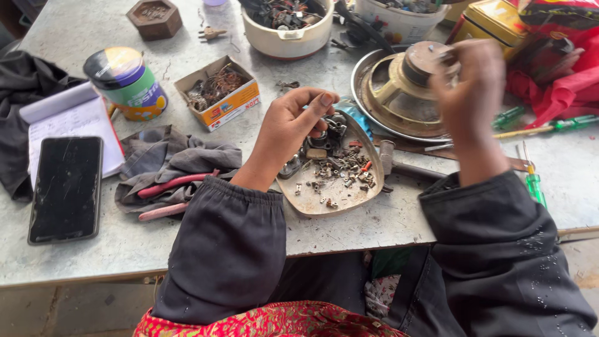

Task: The person sits at a cluttered workbench and uses a screwdriver to disassemble small electronic components. They manipulate various small parts, including screws and metal pieces, sorting them into a metal tray and a small box while occasionally picking up and examining other items on the table.

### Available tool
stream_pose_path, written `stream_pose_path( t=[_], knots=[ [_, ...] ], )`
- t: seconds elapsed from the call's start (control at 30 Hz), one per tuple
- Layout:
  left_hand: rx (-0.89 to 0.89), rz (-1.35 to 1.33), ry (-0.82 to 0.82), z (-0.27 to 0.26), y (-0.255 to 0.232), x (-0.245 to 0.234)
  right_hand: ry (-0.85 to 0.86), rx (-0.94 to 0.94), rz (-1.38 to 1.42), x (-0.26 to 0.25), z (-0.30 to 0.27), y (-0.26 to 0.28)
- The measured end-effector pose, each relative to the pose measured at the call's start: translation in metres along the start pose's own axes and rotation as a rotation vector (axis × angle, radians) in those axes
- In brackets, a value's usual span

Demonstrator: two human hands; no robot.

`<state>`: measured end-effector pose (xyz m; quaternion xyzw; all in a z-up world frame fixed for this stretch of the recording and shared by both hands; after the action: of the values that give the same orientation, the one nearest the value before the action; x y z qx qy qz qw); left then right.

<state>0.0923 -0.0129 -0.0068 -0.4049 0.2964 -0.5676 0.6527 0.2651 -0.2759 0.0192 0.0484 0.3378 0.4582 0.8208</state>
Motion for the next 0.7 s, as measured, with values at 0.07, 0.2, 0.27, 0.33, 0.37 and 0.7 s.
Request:
stream_pose_path(
  t=[0.07,0.2,0.27,0.33,0.37,0.7],
  knots=[
    [0.006,0.013,-0.008,-0.002,-0.002,-0.001,-0.056,0.074,0.141,-0.012,0.007,-0.041],
    [-0.001,0.062,-0.006,-0.002,-0.004,0.001,-0.035,0.509,0.831,-0.005,0.010,-0.133],
    [0.005,0.064,0.001,-0.002,-0.004,0.003,-0.028,0.642,1.007,0.001,0.008,-0.151],
    [0.019,0.059,0.009,-0.002,-0.004,0.004,-0.025,0.727,1.110,0.002,0.007,-0.151],
    [0.018,0.059,0.008,-0.002,-0.004,0.004,-0.025,0.743,1.122,0.001,0.007,-0.146],
    [0.025,0.051,0.012,-0.001,-0.003,0.003,0.012,0.873,1.137,0.012,0.003,-0.138]
  ],
)
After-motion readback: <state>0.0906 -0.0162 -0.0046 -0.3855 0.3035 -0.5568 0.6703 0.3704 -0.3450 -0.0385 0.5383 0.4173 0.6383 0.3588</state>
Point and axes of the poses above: each hand's wrist, its own z-axis towards the middle knuckle, its own x-axis out of the palm, y = z × x, the point moved 7 cm from there along z, towards the middle knuckle, and after that the axes turned 13 degrees about x, right-handed, at the moved point
